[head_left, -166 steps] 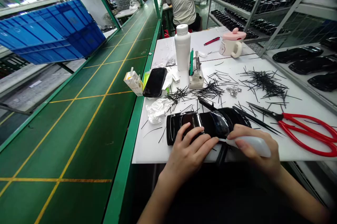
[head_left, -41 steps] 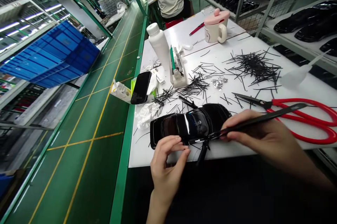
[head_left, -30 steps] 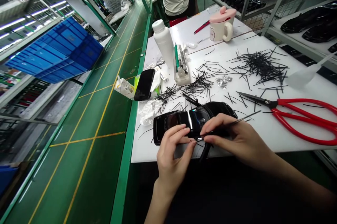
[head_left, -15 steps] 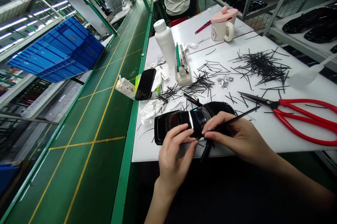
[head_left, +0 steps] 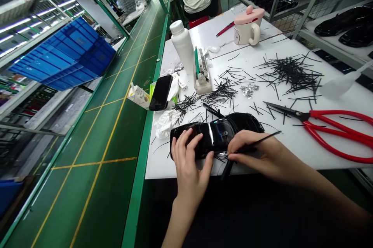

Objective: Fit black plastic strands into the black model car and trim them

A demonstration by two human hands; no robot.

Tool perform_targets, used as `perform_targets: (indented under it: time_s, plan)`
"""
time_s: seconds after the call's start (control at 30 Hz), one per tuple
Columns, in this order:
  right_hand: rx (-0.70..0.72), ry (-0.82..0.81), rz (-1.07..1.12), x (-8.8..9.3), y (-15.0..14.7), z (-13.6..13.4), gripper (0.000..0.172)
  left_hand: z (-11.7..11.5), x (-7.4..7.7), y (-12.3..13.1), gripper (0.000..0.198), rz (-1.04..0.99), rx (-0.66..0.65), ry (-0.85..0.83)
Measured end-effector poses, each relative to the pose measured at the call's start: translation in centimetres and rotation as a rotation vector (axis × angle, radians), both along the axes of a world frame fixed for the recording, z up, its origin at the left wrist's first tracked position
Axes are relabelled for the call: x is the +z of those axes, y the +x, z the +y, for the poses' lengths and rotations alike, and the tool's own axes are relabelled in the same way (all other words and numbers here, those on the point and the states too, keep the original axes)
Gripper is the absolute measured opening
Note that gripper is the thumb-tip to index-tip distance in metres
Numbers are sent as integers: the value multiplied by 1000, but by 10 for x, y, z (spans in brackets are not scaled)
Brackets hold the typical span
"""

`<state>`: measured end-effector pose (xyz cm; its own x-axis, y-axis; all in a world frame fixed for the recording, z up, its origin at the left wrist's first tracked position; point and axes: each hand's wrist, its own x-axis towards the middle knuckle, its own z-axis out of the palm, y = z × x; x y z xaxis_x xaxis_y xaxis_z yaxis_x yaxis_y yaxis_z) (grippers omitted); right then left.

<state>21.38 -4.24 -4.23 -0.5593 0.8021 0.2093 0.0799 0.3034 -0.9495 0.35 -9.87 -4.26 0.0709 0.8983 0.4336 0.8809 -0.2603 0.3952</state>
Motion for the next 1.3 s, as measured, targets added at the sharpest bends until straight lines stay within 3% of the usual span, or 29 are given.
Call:
perform_targets:
  time_s: [0.2, 0.57, 1.3]
  plan:
    - [-17, 170, -25, -4, -5, -2, 8, 1, -2, 0, 46, 29, -9, 6]
    - [-22, 317, -136, -5, -8, -5, 7, 0, -4, 2, 49, 20, 29, 22]
    - [-73, 367, -127, -6, -8, -11, 11, 1, -10, 7, 44, 82, 82, 109]
